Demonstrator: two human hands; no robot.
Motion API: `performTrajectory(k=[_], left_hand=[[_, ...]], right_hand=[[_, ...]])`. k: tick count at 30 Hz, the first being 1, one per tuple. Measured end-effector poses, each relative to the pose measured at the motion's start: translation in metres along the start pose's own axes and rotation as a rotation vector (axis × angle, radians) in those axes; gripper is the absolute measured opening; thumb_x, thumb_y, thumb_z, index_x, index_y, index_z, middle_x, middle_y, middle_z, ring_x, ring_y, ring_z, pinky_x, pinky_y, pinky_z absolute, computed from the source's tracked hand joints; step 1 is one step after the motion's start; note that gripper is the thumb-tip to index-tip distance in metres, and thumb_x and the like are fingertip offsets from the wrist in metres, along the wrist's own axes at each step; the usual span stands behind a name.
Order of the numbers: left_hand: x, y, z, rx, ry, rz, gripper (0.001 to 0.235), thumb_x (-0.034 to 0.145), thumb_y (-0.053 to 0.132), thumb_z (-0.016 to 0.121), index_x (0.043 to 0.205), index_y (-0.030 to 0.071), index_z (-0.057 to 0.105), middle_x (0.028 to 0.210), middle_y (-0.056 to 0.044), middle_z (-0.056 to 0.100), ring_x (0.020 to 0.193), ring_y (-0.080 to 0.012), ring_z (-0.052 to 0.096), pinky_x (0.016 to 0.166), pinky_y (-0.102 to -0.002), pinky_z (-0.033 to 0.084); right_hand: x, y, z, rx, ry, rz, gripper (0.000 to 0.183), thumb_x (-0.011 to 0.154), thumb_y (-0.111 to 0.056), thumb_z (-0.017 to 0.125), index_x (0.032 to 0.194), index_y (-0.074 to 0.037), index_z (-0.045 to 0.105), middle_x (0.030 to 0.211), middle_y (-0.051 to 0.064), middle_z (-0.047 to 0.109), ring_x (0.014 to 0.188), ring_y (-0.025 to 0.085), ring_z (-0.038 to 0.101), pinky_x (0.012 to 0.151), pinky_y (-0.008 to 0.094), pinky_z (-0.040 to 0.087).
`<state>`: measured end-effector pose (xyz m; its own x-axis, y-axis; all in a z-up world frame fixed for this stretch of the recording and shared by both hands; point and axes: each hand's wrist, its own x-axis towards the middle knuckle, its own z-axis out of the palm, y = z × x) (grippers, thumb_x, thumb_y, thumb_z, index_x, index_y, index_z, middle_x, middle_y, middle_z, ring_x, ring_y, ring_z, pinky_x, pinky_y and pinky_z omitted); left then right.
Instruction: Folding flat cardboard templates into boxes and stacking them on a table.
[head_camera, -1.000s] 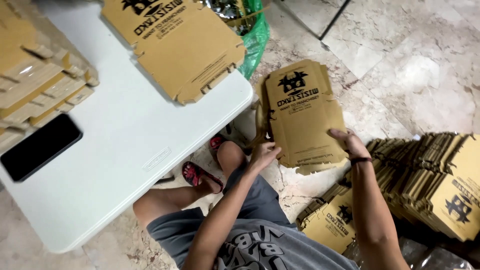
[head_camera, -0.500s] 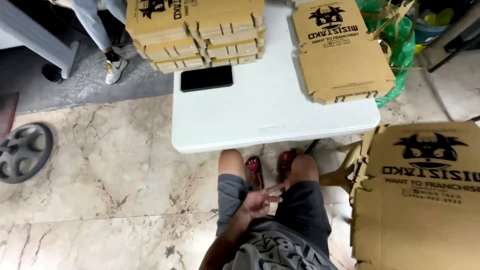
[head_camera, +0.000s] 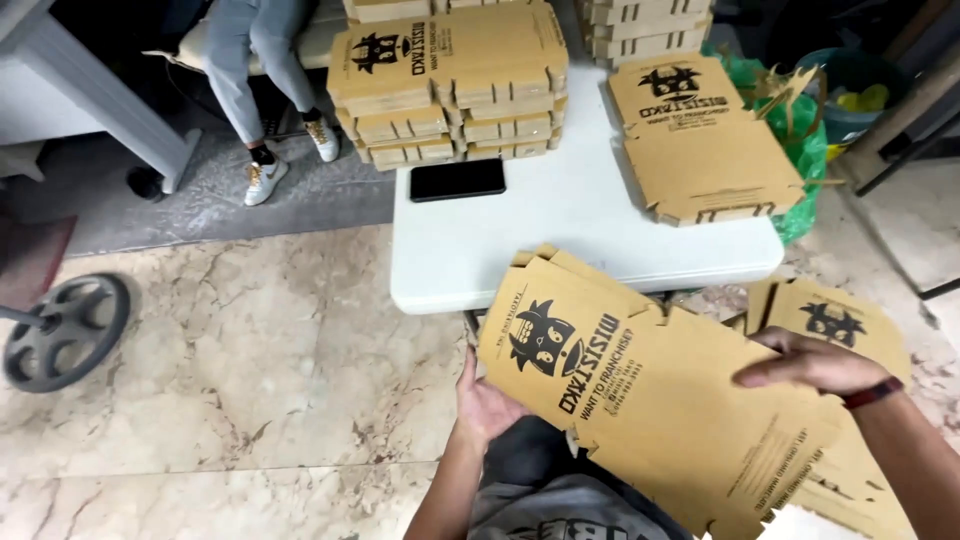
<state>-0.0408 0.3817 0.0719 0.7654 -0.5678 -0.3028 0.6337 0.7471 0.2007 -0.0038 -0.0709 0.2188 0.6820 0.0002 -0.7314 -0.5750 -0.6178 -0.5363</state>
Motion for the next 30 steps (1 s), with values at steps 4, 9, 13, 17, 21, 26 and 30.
performTrajectory(k=[4,9,13,17,21,26,30], left_hand=[[-0.065,-0.014,0.0,0.052,0.088,0.099,0.09,0.086,0.076,0.038,0.152,0.015,0.047,0.152,-0.02,0.053,0.135,-0.0414,0.051,0.096,-0.07,0.048],[-0.116,-0.036,-0.015,0.18,0.202,0.376,0.072,0.094,0.058,0.041,0.152,0.015,0.043,0.137,-0.023,0.063,0.115,-0.0463,0.066,0.07,-0.064,0.063],[-0.129,0.001,-0.01,0.561,1.018,0.195,0.087,0.09,0.04,0.061,0.164,0.045,0.016,0.124,-0.027,0.074,0.082,-0.0405,0.074,0.067,-0.052,0.06],[-0.109,0.08,0.045,1.435,0.849,0.75,0.071,0.093,0.018,0.067,0.157,0.018,0.037,0.132,-0.011,0.067,0.125,-0.0244,0.064,0.114,-0.042,0.049],[-0.021,0.168,0.137,2.213,0.296,1.05,0.063,0.096,0.03,0.068,0.153,0.019,0.045,0.152,-0.015,0.054,0.139,-0.0352,0.051,0.115,-0.058,0.039],[0.097,0.263,0.167,2.503,0.299,0.549,0.084,0.089,0.041,0.072,0.159,0.019,0.032,0.16,-0.014,0.04,0.147,-0.0371,0.034,0.122,-0.054,0.021],[0.133,0.29,0.147,2.64,0.336,0.549,0.083,0.084,0.055,0.071,0.154,0.018,0.044,0.15,-0.013,0.051,0.137,-0.0379,0.044,0.115,-0.05,0.029]], right_hand=[[0.036,-0.003,0.037,-0.089,-0.201,-0.128,0.119,0.066,-0.039,0.089,0.161,-0.019,0.021,0.17,0.008,0.025,0.151,0.03,0.046,0.127,0.051,0.036],[0.092,0.01,0.063,-0.272,-0.255,-0.027,0.106,0.063,-0.051,0.089,0.154,-0.017,0.045,0.166,0.013,0.035,0.154,0.034,0.036,0.131,0.055,0.02],[0.162,0.027,0.089,-0.238,-0.326,-0.085,0.111,0.061,-0.048,0.094,0.157,-0.031,0.04,0.164,0.008,0.046,0.158,0.032,0.026,0.132,0.055,0.015],[0.198,0.048,0.105,-0.416,-0.51,0.135,0.093,0.074,-0.059,0.079,0.152,-0.029,0.041,0.168,-0.001,0.03,0.159,0.022,0.021,0.132,0.048,0.013],[0.182,0.042,0.103,-0.351,-0.46,0.234,0.077,0.073,-0.057,0.078,0.145,-0.034,0.066,0.171,0.002,0.028,0.161,0.024,0.015,0.132,0.053,0.006],[0.193,0.054,0.105,-0.098,-0.388,0.342,0.103,0.066,-0.041,0.098,0.155,-0.018,0.05,0.171,0.007,0.027,0.159,0.029,0.016,0.128,0.059,0.012],[0.173,0.05,0.099,0.045,-0.444,0.287,0.097,0.062,-0.035,0.094,0.151,-0.023,0.059,0.159,0.0,0.056,0.151,0.025,0.039,0.125,0.048,0.025]])
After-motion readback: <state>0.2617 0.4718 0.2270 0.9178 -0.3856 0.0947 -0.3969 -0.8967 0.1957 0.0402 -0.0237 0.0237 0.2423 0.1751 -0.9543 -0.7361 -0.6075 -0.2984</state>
